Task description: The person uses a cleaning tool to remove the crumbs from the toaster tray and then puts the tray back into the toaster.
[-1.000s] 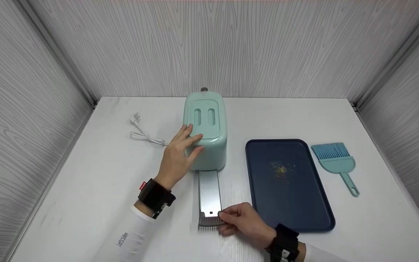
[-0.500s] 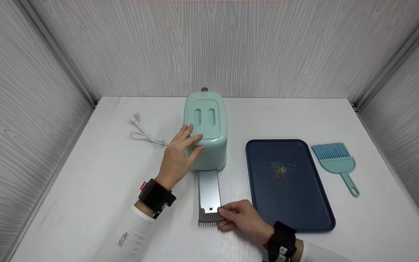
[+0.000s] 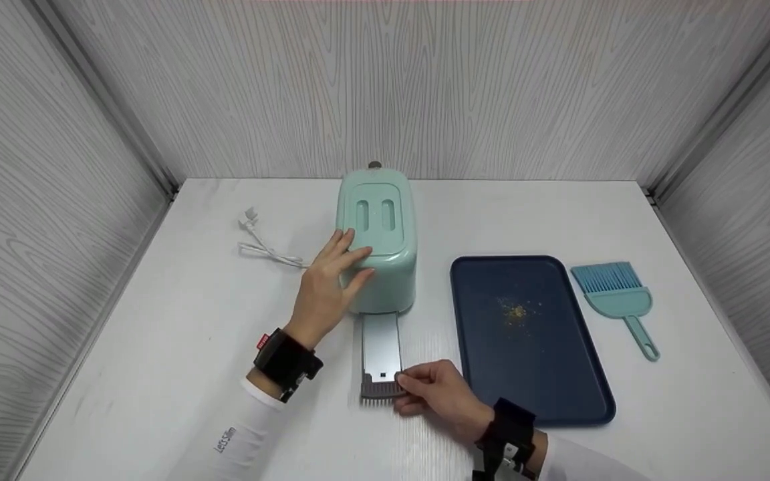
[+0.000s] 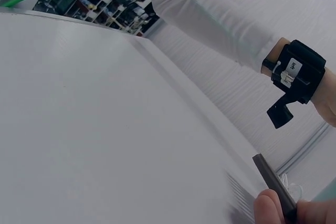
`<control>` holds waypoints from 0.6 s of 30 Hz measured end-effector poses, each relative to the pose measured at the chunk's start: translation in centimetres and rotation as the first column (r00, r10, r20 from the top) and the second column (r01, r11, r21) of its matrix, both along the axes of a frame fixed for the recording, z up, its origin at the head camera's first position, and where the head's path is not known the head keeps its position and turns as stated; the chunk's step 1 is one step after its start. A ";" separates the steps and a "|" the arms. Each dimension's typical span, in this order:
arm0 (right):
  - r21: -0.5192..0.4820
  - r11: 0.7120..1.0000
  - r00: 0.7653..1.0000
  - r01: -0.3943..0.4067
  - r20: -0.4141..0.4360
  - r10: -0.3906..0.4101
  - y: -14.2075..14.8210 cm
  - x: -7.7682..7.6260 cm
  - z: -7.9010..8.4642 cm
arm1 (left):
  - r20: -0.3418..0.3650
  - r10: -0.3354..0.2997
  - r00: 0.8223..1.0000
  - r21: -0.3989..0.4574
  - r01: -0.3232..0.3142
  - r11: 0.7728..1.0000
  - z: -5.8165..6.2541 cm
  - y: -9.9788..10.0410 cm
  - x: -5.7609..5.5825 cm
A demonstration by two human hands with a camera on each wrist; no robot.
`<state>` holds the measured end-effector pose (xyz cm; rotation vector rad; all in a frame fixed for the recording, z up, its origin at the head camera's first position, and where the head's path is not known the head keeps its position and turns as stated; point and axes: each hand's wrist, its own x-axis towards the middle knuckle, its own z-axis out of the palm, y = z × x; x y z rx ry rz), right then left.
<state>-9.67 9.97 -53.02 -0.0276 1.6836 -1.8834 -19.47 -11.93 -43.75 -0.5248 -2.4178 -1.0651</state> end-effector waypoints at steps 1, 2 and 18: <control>-0.001 1.000 1.000 0.003 0.000 -0.003 -0.1 -0.1 0.0 | 0.001 -0.001 1.000 0.001 0.001 1.000 0.0 0.0 0.0; -0.001 1.000 1.000 0.007 0.005 -0.007 -0.1 -0.1 0.0 | 0.001 -0.002 1.000 0.002 0.002 1.000 0.0 0.0 0.0; 0.029 0.998 0.996 0.063 0.060 -0.064 -0.7 -1.2 0.4 | -0.006 -0.005 1.000 0.002 0.005 1.000 0.0 0.0 0.1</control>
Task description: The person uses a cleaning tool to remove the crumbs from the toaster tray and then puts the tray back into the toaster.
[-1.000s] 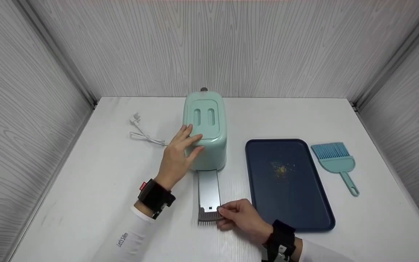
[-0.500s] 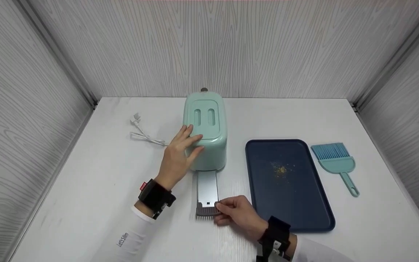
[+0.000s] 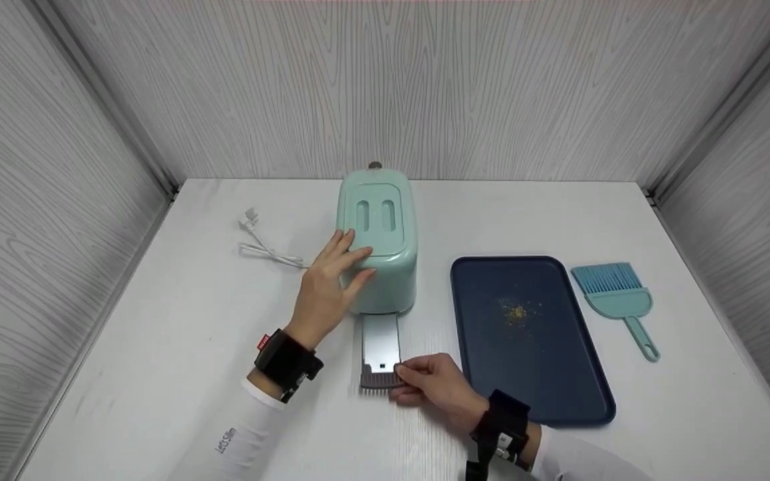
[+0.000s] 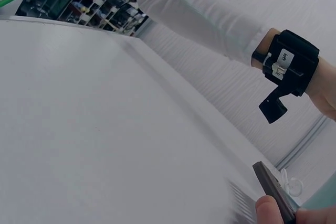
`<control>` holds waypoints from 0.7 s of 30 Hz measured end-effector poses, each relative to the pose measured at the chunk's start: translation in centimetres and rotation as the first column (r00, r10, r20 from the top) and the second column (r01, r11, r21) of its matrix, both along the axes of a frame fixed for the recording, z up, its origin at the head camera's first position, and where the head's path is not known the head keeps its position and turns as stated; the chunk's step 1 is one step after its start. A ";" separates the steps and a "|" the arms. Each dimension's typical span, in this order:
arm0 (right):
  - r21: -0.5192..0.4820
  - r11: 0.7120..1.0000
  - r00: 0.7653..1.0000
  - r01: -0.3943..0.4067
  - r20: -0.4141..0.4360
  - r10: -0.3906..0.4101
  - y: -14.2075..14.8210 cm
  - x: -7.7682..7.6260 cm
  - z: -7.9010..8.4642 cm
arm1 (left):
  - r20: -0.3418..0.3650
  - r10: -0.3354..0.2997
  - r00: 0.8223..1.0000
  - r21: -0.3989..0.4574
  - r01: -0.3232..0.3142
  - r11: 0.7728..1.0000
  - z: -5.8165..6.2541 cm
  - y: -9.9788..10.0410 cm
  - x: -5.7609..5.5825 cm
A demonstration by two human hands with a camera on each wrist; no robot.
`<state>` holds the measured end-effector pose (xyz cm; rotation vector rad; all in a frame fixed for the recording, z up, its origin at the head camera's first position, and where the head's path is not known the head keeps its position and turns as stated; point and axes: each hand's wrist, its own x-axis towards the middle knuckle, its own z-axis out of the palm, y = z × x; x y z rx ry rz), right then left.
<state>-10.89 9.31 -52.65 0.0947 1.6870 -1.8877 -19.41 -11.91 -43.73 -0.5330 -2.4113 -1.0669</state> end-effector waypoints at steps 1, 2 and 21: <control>0.001 1.000 1.000 0.003 -0.004 -0.003 0.0 -0.1 0.1 | -0.003 0.000 1.000 -0.004 0.000 1.000 0.0 0.0 0.0; 0.000 1.000 1.000 0.009 -0.001 -0.009 0.0 -0.2 0.2 | -0.005 0.000 1.000 -0.005 0.000 1.000 0.0 0.0 0.0; -0.024 0.999 0.999 0.040 0.024 -0.039 -0.6 -1.5 0.9 | 0.004 0.008 1.000 -0.005 -0.008 1.000 0.0 0.0 -0.1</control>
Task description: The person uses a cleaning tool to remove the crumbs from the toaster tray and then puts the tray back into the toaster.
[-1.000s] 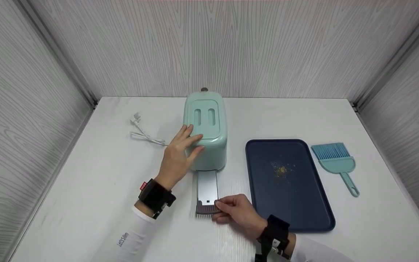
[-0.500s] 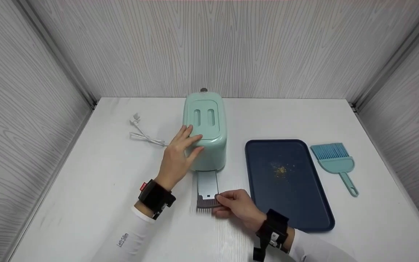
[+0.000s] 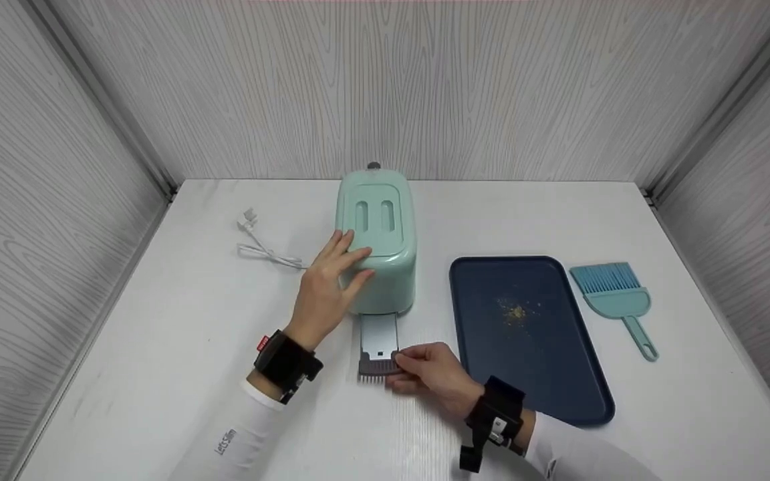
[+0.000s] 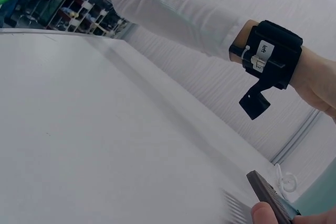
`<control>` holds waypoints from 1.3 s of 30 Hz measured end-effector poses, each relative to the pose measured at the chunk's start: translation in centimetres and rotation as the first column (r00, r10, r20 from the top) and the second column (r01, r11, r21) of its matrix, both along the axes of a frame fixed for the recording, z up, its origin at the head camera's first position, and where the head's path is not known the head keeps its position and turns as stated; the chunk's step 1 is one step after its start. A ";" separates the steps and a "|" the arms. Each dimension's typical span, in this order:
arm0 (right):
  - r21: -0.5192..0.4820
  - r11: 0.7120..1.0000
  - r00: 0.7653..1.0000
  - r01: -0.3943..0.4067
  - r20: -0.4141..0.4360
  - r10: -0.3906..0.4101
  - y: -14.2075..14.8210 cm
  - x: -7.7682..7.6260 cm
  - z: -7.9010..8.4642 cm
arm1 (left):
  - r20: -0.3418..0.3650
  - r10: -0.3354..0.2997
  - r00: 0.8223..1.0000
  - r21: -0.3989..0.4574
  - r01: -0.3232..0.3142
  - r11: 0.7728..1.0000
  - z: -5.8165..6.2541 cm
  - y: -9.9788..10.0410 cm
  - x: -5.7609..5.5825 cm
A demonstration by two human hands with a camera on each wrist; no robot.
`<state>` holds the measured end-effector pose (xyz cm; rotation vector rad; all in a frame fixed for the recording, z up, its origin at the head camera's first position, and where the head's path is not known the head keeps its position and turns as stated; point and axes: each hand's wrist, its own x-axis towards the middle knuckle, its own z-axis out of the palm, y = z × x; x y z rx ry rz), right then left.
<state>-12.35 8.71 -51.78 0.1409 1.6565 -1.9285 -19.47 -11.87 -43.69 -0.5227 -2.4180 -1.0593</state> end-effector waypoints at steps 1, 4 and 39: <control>0.003 1.000 1.000 0.003 -0.001 -0.003 0.0 -0.1 0.0 | 0.000 0.002 1.000 -0.002 -0.002 1.000 0.0 0.0 0.0; 0.009 1.000 1.000 0.011 -0.002 -0.011 -0.1 -0.4 -0.1 | 0.000 0.003 1.000 -0.003 -0.003 1.000 0.0 0.0 0.1; 0.016 0.992 0.991 0.128 0.047 -0.128 -1.0 -4.2 -0.2 | 0.003 -0.013 1.000 0.021 0.013 1.000 0.0 -0.1 0.0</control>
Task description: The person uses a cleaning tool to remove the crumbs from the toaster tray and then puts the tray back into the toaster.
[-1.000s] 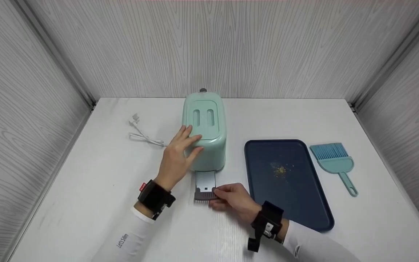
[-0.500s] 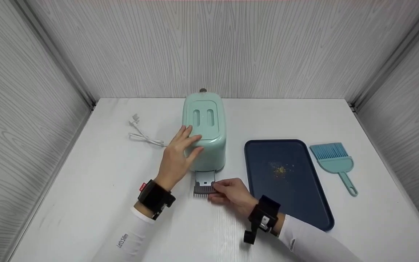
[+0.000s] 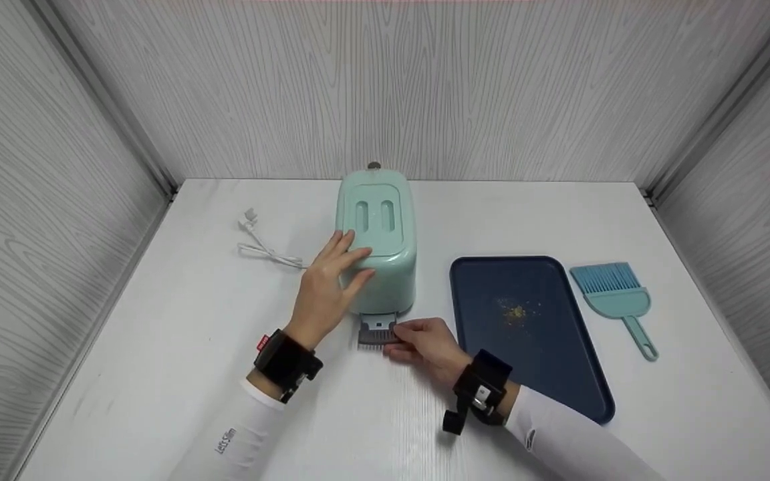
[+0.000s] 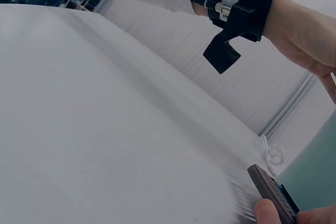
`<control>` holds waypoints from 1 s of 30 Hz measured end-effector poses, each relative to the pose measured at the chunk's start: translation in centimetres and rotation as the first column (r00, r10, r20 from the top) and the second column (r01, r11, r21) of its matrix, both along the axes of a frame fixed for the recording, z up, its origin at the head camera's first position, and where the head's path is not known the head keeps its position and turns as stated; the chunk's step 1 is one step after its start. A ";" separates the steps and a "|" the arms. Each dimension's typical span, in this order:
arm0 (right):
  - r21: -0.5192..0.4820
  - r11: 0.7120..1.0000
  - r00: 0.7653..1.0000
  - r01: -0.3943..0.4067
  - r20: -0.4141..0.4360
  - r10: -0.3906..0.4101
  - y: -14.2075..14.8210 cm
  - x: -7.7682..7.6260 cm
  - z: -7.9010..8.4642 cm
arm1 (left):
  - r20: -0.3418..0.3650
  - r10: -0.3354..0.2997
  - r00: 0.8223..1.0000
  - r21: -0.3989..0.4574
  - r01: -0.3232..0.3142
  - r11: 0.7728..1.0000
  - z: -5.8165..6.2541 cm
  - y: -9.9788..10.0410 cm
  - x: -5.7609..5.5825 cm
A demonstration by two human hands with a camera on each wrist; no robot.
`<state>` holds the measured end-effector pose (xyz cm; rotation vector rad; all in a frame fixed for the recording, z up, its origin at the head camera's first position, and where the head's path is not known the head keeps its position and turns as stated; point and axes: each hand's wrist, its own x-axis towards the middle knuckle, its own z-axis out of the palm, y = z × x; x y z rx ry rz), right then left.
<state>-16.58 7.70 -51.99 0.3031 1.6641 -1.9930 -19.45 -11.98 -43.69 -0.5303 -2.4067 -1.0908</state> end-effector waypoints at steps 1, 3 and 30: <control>0.002 1.000 1.000 0.001 -0.003 -0.001 0.0 -0.1 0.0 | 0.001 -0.001 1.000 0.000 0.001 1.000 0.0 0.0 0.0; 0.006 1.000 1.000 0.007 -0.004 -0.007 -0.1 -0.2 0.0 | 0.002 -0.002 1.000 -0.002 0.002 1.000 0.0 0.0 0.0; -0.012 0.997 0.997 0.073 0.016 -0.073 -0.3 -1.5 -0.1 | -0.010 0.011 1.000 -0.033 -0.012 0.999 0.1 0.0 -0.1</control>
